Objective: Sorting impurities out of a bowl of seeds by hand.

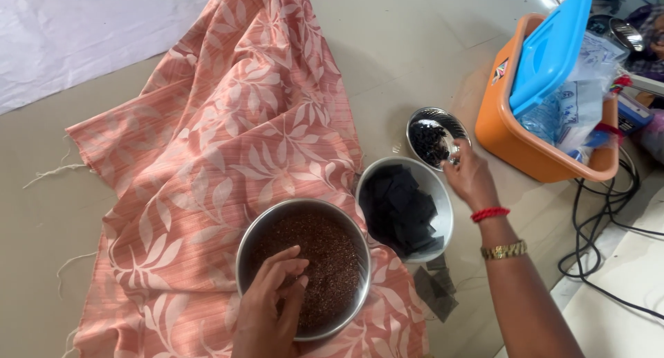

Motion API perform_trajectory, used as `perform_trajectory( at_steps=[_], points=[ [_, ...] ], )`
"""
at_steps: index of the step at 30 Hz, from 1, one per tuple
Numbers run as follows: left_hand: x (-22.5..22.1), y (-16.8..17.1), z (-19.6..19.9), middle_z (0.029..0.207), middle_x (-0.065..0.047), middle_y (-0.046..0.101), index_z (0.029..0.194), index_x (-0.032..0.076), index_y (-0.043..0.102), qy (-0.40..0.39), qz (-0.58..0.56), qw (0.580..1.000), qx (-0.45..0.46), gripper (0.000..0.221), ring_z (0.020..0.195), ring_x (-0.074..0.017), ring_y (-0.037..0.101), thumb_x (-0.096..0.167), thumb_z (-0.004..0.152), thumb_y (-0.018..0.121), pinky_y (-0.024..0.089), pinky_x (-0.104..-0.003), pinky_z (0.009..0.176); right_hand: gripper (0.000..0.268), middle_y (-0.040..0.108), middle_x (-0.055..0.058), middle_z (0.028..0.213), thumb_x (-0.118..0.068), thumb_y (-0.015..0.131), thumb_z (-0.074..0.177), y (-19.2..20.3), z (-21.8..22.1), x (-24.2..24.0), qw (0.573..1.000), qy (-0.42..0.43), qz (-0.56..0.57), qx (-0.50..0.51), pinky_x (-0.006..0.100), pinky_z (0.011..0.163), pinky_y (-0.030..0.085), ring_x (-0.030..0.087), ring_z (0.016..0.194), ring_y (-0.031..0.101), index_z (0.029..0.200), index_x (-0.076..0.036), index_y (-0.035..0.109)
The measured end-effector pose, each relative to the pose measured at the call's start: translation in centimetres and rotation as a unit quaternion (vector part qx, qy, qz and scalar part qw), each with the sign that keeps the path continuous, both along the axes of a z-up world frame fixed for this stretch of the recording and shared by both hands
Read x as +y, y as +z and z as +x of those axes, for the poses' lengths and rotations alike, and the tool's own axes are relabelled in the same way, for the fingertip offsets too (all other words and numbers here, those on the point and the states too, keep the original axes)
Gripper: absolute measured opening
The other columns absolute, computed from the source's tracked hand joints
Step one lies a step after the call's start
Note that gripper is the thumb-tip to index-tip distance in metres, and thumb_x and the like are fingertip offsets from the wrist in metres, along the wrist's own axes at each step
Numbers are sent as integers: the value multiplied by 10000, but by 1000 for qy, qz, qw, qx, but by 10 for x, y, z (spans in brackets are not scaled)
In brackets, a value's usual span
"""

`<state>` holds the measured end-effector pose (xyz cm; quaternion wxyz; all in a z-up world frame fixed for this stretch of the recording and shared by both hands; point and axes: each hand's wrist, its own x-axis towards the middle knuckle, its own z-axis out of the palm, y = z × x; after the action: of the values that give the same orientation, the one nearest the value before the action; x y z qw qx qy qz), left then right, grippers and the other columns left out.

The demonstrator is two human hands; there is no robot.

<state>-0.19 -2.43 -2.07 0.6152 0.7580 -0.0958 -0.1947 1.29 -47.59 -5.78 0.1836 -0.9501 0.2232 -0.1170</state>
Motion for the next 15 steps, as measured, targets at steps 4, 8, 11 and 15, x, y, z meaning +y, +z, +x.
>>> perform_trajectory(
  at_steps=[4,8,11,15],
  points=[
    [-1,6,0,1322,-73,685,1117,32,721,-18,23,1000,-3,222,1114,-202,751,50,909,646,604,-321,879,438,776,176,1076,-194,757,872,-70,-21,3,992,-9,69,107,388,858,611,285,962,771,1265,-47,631],
    [-2,5,0,1307,-58,689,1098,46,727,-20,35,999,9,219,1094,-192,762,61,892,656,609,-320,869,546,749,173,1079,-220,828,806,-113,-22,23,985,-22,143,94,393,864,585,300,979,748,1261,-27,596],
    [1,4,0,1286,-61,704,1097,40,724,-15,34,999,14,218,1060,-198,721,58,893,649,611,-329,857,621,715,211,1094,-212,890,732,-124,-21,42,994,-47,87,54,408,831,571,346,990,712,1245,-9,605],
    [4,-3,-1,1271,-60,710,1095,45,720,-21,16,1000,2,210,1062,-182,772,69,899,650,613,-319,859,272,778,166,959,-154,801,847,-126,-28,51,994,-71,79,11,382,786,576,296,886,748,1084,-37,733]
  ],
)
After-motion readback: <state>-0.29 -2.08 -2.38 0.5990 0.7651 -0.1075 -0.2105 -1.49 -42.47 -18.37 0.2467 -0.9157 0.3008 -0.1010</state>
